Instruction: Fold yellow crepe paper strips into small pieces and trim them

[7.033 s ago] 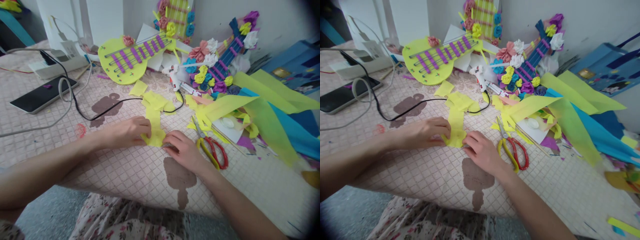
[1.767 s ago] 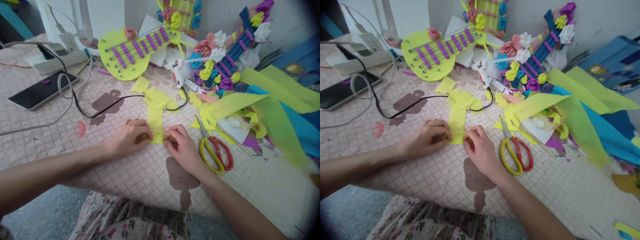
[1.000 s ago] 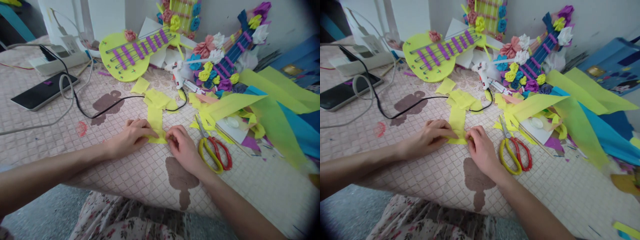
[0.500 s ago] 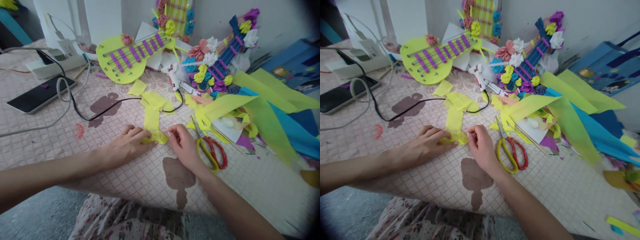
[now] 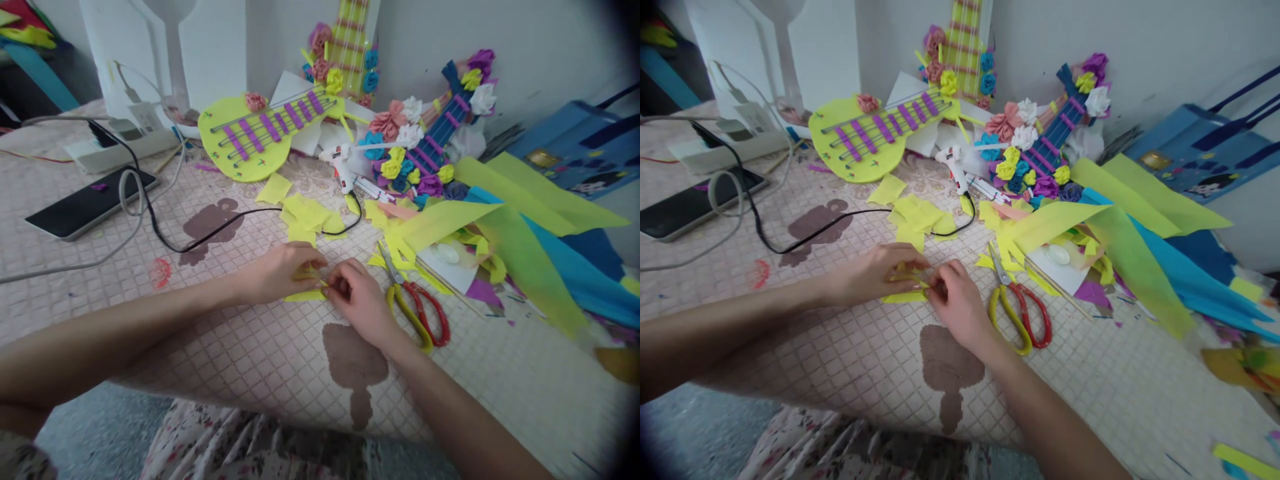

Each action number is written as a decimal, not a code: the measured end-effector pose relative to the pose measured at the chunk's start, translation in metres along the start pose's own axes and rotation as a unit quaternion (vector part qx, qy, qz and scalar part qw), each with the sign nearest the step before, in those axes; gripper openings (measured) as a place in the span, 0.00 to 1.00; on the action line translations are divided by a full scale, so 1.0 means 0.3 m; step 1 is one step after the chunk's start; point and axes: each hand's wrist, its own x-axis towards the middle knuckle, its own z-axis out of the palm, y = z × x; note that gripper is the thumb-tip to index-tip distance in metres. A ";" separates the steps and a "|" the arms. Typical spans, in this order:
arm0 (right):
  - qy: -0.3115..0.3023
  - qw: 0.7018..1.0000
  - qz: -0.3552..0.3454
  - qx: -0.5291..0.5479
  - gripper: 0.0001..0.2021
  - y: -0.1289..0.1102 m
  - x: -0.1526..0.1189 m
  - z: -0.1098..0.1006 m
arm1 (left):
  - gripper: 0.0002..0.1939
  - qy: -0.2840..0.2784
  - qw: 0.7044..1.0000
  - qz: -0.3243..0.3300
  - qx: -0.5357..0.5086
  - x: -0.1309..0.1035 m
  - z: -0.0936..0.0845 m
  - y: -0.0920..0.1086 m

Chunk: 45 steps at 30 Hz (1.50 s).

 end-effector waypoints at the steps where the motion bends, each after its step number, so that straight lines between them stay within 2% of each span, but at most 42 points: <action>1: 0.001 1.000 0.006 0.023 0.06 0.002 0.000 -0.001 | 0.10 -0.007 1.000 -0.007 -0.017 -0.002 0.002 0.003; 3: 0.008 0.995 0.028 0.096 0.05 0.007 0.000 -0.001 | 0.07 -0.006 0.998 -0.038 -0.052 -0.008 0.005 0.011; 5: 0.020 0.979 0.051 0.196 0.07 0.009 0.001 0.003 | 0.07 0.018 0.991 -0.081 -0.100 -0.013 0.008 0.016; 9: 0.000 0.932 0.094 0.351 0.13 -0.003 0.005 0.016 | 0.09 0.070 0.954 -0.150 -0.250 -0.016 0.026 0.018; 11: -0.012 0.923 0.107 0.370 0.12 -0.011 0.005 0.021 | 0.09 0.075 0.928 -0.182 -0.318 -0.018 0.036 0.019; 14: 0.003 0.922 0.122 0.369 0.11 -0.017 0.002 0.024 | 0.09 0.061 0.895 -0.201 -0.394 -0.024 0.042 0.023; 17: 0.000 0.911 0.147 0.384 0.10 -0.017 0.000 0.020 | 0.11 0.055 0.881 -0.192 -0.429 -0.025 0.030 0.026; 21: -0.029 0.915 0.146 0.376 0.08 -0.019 0.002 0.012 | 0.13 0.046 0.889 -0.195 -0.412 -0.020 0.012 0.025; 24: -0.024 0.920 0.145 0.364 0.08 -0.020 0.003 0.007 | 0.11 0.040 0.898 -0.202 -0.388 -0.020 0.012 0.020; 31: -0.074 0.926 0.122 0.350 0.14 0.000 0.001 -0.005 | 0.06 0.100 0.878 -0.228 -0.409 -0.022 0.012 0.001; 35: -0.059 0.939 0.119 0.317 0.13 0.016 0.005 -0.009 | 0.11 0.050 0.898 -0.230 -0.373 -0.026 -0.012 -0.008; 38: -0.088 0.941 0.124 0.302 0.13 0.025 0.008 -0.017 | 0.16 0.008 0.915 -0.223 -0.335 -0.033 -0.026 -0.011; 42: -0.122 0.947 0.104 0.279 0.13 0.030 0.006 -0.025 | 0.13 -0.013 0.922 -0.216 -0.321 -0.038 -0.025 -0.020; 45: -0.095 0.950 0.097 0.283 0.12 0.034 0.003 -0.021 | 0.11 -0.010 0.921 -0.224 -0.320 -0.038 -0.023 -0.030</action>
